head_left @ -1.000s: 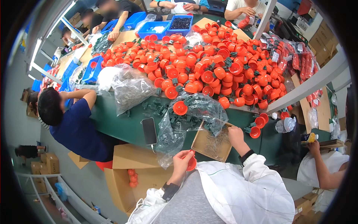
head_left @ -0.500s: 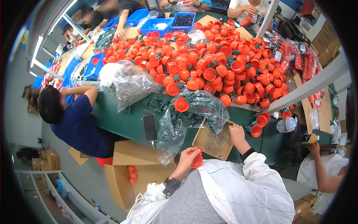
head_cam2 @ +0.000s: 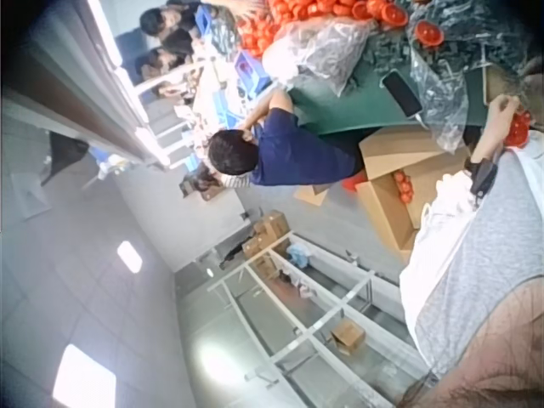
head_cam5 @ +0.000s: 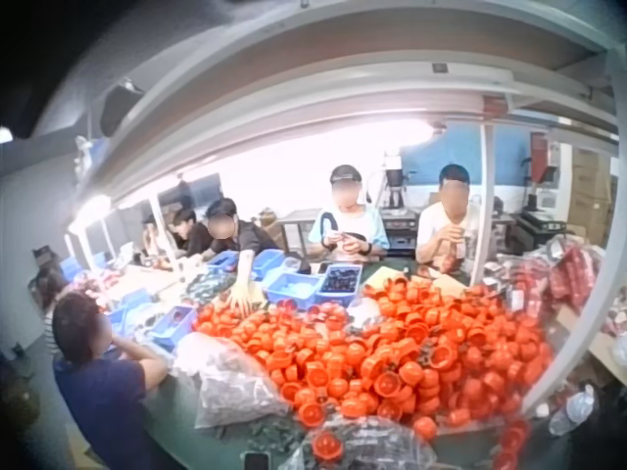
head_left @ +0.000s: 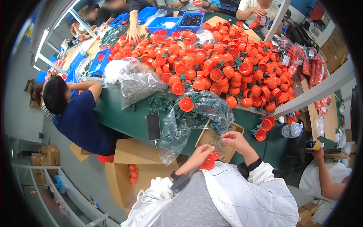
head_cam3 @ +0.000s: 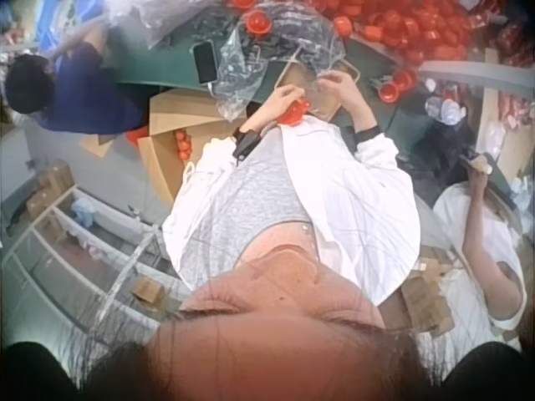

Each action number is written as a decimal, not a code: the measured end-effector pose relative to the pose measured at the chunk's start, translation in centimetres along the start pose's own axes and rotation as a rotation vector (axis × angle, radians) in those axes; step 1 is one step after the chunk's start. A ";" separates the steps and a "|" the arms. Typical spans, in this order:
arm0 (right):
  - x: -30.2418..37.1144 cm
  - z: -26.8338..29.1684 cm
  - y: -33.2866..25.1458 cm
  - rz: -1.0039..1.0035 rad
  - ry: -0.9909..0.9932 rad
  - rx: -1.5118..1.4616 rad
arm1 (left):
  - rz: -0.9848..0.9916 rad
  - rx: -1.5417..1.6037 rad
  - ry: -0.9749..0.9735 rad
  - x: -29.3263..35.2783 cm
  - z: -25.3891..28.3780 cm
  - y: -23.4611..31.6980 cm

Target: Manually assembling small red plastic components at a factory workbench.

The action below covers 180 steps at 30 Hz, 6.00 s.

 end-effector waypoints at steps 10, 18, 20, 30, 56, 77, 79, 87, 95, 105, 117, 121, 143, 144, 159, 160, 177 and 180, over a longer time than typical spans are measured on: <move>2.1 -2.2 -2.4 0.116 -0.033 -0.013 | -0.027 0.109 -0.103 -0.9 -1.8 1.8; 2.7 -1.9 -3.4 0.150 -0.027 -0.020 | 0.364 0.458 -0.191 0.4 -3.0 1.8; 2.6 -2.0 -3.4 0.182 -0.013 -0.017 | 0.384 0.473 -0.187 0.3 -3.1 1.4; 2.8 -2.5 -3.8 0.208 -0.050 -0.090 | 0.080 0.350 -0.050 -0.3 -2.6 1.5; 2.5 -3.1 -4.1 0.338 -0.056 0.117 | 0.353 0.479 -0.155 0.1 -1.9 2.2; 3.0 -3.2 -4.9 0.348 0.055 0.271 | 0.302 0.392 -0.131 -0.2 -1.3 2.6; 2.8 -3.1 -4.8 0.411 0.036 0.175 | 0.545 0.676 -0.258 0.4 -2.0 1.8; 2.8 -3.5 -4.9 0.219 -0.162 -0.159 | 0.407 0.584 -0.308 -0.1 -1.6 2.0; 2.3 -3.6 -1.9 -0.054 -0.302 0.106 | -0.163 0.008 -0.190 -0.1 -0.8 4.7; 3.0 -4.0 -3.5 0.165 -0.294 0.059 | 0.169 0.170 -0.284 0.3 -1.3 2.4; 3.1 -3.8 -4.6 0.465 -0.087 0.220 | 0.078 0.099 -0.154 0.0 -0.9 2.6; 2.9 -3.3 -4.6 0.474 -0.052 0.064 | 0.441 0.376 -0.060 -0.1 -0.6 0.8; 5.1 -4.3 -6.0 0.798 0.167 0.629 | -0.195 0.107 0.141 -0.8 -0.1 2.5; 5.2 -4.3 -6.0 0.808 0.186 0.636 | -0.190 0.108 0.137 -0.6 -0.2 2.5; 1.8 -1.4 5.0 0.709 -0.166 1.531 | -0.065 0.362 0.228 2.7 1.5 2.1; 1.7 -1.9 4.7 0.744 -0.210 1.536 | -0.065 0.356 0.235 3.4 1.2 1.5; 2.5 -4.5 5.8 0.990 -0.370 1.144 | -0.026 0.477 0.457 8.4 -0.3 -3.7; 1.8 -4.3 6.2 1.003 -0.324 1.146 | -0.028 0.505 0.454 8.4 0.1 -3.8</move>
Point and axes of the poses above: each hand's wrist, its own x-axis away from the middle knuckle, its own z-axis out of the back of the hand, y = z × x, the point moved 6 cm from there along -x, towards the middle knuckle, and after that the axes turned 15 degrees about y, right-handed, at the moved point
